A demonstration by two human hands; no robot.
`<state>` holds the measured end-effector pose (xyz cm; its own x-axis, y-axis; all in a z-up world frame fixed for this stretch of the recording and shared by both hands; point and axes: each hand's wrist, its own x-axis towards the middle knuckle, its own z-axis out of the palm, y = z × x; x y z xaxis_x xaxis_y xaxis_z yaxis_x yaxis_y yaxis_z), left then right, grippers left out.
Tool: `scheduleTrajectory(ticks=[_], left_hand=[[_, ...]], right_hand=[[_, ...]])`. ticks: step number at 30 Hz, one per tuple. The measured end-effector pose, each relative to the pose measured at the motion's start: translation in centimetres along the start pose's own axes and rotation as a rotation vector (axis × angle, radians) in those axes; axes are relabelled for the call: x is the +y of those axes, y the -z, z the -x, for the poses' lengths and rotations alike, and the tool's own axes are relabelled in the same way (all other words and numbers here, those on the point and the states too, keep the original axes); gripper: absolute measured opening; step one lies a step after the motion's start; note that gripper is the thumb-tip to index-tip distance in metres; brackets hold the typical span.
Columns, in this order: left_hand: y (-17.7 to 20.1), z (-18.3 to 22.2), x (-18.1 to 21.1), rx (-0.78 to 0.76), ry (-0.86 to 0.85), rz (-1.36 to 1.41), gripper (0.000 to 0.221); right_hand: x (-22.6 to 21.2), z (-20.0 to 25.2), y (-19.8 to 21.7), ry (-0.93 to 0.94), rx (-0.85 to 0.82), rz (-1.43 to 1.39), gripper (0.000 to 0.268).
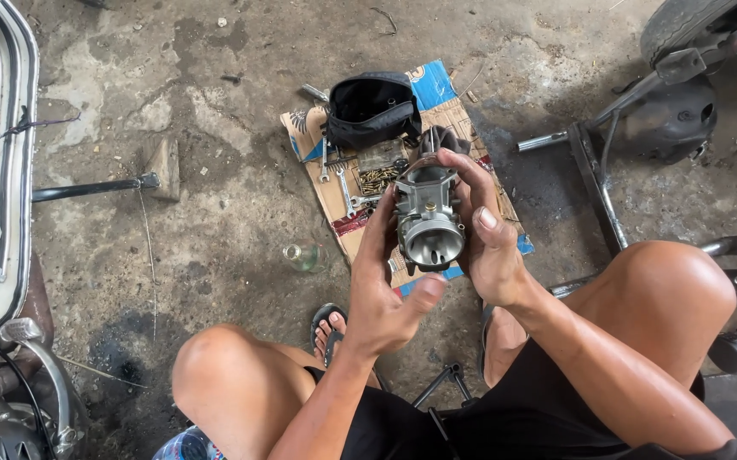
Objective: Disassembling a motorcycle carburetor to inspect internal components using a screwdriver and manual manipulation.
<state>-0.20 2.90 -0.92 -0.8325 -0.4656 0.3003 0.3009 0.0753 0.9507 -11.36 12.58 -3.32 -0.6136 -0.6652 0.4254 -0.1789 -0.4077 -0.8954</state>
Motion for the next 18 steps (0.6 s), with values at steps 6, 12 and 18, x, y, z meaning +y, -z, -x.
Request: scheduleTrajectory(ticks=[6,12,18], left_hand=[[-0.2,-0.2,-0.5,0.014,0.044,-0.120,0.111],[1.5,-0.4,-1.4,0.118,0.117,0.101,0.088],[3.9,-1.1,-0.1,0.279,0.093,-0.019,0.088]], right_hand=[[0.0,0.1,0.4,-0.063,-0.041,-0.009,0.070],[-3.6,-2.0,2.0,-0.313,-0.035,-0.078,0.072],[-4.9,-2.9,3.9,-0.156,0.107,0.228,0.044]])
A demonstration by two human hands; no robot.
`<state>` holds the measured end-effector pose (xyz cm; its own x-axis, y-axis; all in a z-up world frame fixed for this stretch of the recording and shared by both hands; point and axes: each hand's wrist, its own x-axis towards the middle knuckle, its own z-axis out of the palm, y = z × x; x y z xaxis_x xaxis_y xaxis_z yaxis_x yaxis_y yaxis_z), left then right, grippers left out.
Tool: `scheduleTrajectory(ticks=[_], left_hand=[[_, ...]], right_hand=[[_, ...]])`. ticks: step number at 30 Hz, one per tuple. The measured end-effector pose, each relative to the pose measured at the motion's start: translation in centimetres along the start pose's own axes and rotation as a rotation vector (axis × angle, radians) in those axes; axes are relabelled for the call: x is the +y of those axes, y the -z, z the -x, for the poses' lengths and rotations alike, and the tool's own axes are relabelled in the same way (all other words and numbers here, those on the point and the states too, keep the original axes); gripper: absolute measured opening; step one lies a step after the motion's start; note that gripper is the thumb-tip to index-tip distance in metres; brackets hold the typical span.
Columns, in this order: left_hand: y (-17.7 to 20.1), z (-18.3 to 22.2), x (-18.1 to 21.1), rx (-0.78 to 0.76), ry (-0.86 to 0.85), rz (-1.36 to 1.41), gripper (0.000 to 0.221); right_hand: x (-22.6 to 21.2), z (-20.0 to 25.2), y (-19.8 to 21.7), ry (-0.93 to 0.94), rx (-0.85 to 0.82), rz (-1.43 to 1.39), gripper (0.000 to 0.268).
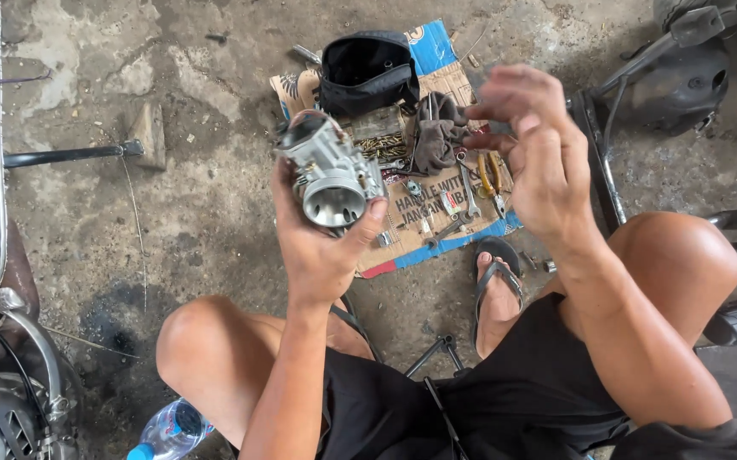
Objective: Disassembling a motorcycle carburetor to inspect internal components using a screwdriver and manual manipulation.
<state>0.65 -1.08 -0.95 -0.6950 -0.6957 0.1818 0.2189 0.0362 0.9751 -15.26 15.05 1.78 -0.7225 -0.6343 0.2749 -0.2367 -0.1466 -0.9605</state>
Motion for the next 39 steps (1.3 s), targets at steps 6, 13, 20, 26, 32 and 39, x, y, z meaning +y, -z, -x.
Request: scheduleTrajectory(ticks=[6,13,20,26,32,39], left_hand=[[0.2,-0.2,0.0,0.016,0.004,-0.081,0.068],[-1.1,-0.4,-1.0,0.021,-0.031,-0.209,0.083],[-2.2,-0.3,-2.9,-0.075,0.113,-0.340,0.093],[-2.2,-0.4,-4.5,-0.141,0.003,-0.445,0.090],[-2.3,-0.7,-4.5,-0.140,0.008,-0.423,0.085],[-1.9,-0.8,-3.6,-0.127,-0.016,-0.393,0.082]], right_hand=[[-0.4,0.3,-0.2,-0.101,-0.041,-0.002,0.055],[0.3,0.3,-1.3,-0.028,-0.407,0.186,0.047],[0.7,0.3,-3.3,-0.304,-0.464,0.449,0.086],[1.2,0.1,-3.2,-0.309,-0.399,0.545,0.085],[1.5,0.1,-3.3,-0.248,-0.344,0.509,0.077],[1.9,0.4,-3.5,-0.130,-0.319,0.489,0.072]])
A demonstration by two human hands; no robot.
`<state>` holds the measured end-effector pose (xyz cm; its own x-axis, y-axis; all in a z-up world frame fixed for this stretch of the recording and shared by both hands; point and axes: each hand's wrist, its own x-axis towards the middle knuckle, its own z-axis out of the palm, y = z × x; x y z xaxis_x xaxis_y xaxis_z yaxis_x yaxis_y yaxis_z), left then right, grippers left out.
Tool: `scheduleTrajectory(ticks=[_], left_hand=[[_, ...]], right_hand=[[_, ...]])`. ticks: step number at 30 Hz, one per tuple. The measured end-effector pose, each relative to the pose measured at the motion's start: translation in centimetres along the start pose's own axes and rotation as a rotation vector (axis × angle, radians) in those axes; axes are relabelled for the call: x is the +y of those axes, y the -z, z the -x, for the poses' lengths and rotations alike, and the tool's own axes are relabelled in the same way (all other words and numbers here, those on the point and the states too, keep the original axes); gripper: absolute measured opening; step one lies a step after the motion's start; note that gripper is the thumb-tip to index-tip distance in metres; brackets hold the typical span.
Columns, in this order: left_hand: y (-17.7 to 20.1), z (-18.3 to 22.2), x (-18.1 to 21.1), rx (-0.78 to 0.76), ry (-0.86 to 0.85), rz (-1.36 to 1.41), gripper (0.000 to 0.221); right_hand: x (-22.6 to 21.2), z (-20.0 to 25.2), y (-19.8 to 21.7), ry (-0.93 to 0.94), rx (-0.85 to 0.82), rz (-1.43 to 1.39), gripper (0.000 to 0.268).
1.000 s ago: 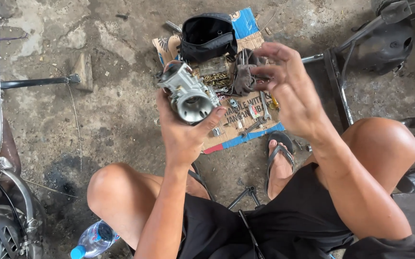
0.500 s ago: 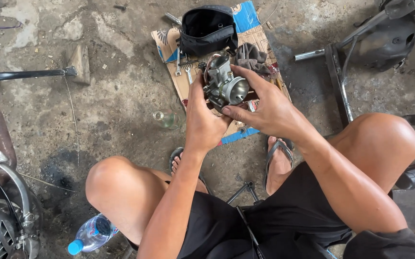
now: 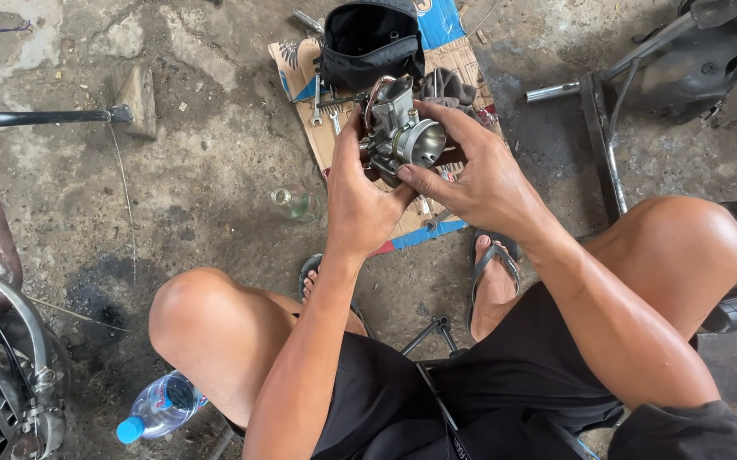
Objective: Disassembling a motorcycle carburetor to inspect internal components using a screwdriver and manual manipulation.
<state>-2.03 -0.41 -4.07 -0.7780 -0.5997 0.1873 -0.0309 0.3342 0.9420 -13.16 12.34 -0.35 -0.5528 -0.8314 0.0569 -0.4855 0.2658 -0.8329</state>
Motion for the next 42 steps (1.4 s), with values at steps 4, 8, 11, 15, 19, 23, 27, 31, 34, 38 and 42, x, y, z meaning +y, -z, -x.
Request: scheduleTrajectory(ticks=[4,8,11,15,19,23,27,31,34,38,42], left_hand=[[0.1,0.0,-0.2,0.000,0.018,0.010,0.085],[0.1,-0.1,0.2,-0.020,0.035,0.079,0.083],[0.2,-0.2,0.8,-0.045,0.061,0.138,0.082],[0.0,-0.1,0.2,-0.049,0.059,0.151,0.083],[0.1,-0.1,0.5,-0.052,0.041,0.154,0.080],[0.3,0.0,0.6,-0.057,0.025,0.164,0.082],[1.0,-0.1,1.5,-0.011,-0.006,0.034,0.078],[2.4,-0.7,0.4,0.023,0.167,0.003,0.093],[3.0,-0.9,-1.3,0.070,0.144,0.308,0.084],[3.5,-1.0,-4.7,0.178,0.179,0.711,0.059],[4.6,-0.8,-5.1,0.228,0.181,0.947,0.045]], right_hand=[[0.0,0.0,-0.2,0.004,0.008,0.014,0.071],[0.1,0.0,-0.2,0.030,0.026,0.014,0.070],[0.1,0.1,-0.2,0.055,0.045,0.011,0.069],[0.2,0.2,-0.3,0.123,0.085,0.002,0.064],[0.0,0.2,-0.2,0.121,0.073,0.011,0.067],[-0.1,0.3,-0.2,0.125,0.072,0.025,0.067],[1.4,-0.2,-0.6,0.093,0.083,-0.246,0.045],[6.2,-3.0,-5.0,-0.224,0.314,-0.610,0.039],[14.7,-4.5,-11.2,-0.178,0.198,-0.341,0.033],[27.0,-6.6,-20.3,-0.219,0.041,0.160,0.031],[30.3,-7.3,-24.4,-0.087,0.092,0.234,0.035]])
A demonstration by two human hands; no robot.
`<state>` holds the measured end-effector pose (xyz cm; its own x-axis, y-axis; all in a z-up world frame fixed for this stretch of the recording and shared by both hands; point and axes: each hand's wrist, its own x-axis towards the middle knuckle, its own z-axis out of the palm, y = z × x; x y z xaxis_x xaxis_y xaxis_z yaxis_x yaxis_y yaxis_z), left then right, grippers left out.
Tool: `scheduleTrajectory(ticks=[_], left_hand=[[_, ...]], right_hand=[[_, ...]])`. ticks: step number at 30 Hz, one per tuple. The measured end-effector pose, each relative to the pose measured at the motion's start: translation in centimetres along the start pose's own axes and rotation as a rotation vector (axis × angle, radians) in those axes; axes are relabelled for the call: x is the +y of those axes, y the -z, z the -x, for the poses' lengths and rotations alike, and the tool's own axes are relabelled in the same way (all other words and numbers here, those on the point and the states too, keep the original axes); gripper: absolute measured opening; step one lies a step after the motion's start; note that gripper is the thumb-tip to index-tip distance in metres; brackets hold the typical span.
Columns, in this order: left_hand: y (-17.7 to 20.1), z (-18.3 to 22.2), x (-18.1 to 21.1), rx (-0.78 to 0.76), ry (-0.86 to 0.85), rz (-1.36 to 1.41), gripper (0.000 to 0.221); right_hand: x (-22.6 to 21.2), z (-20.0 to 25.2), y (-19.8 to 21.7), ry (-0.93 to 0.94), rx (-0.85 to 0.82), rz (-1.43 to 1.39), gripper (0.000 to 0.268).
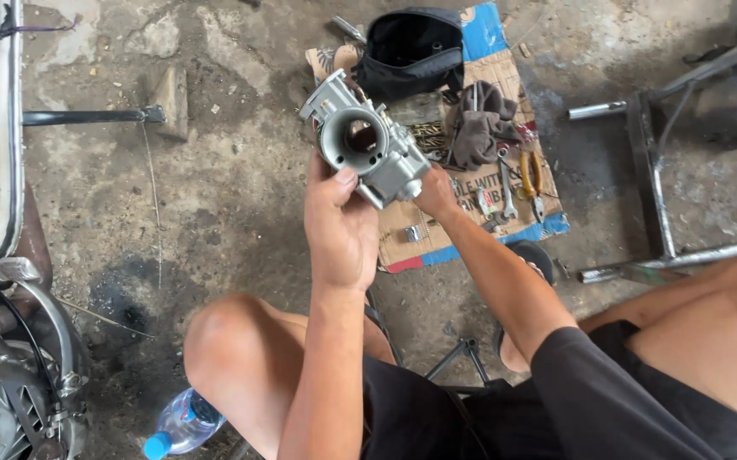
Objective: Disassembling a motorcycle carburetor to inspect internal components using a screwdriver and manual manipulation.
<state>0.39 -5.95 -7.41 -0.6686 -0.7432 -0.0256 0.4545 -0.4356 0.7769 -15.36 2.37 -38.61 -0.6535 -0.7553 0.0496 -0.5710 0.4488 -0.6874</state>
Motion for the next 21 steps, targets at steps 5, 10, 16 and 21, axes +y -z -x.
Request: scheduleTrajectory(ticks=[5,10,16,21], left_hand=[[0.3,0.8,2.6,0.011,-0.030,0.106,0.058],[1.0,1.2,3.3,0.004,-0.061,0.134,0.059],[1.1,1.1,3.6,0.004,-0.066,0.224,0.056],[1.9,0.6,3.8,-0.015,-0.081,0.211,0.056]], right_hand=[[0.6,-0.5,-1.9,-0.128,-0.054,-0.130,0.037],[0.9,-0.3,-2.0,-0.223,-0.079,-0.271,0.030],[0.4,-0.4,0.2,-0.378,-0.038,-0.495,0.022],[-4.9,-0.4,5.8,-0.423,0.011,-1.035,0.017]])
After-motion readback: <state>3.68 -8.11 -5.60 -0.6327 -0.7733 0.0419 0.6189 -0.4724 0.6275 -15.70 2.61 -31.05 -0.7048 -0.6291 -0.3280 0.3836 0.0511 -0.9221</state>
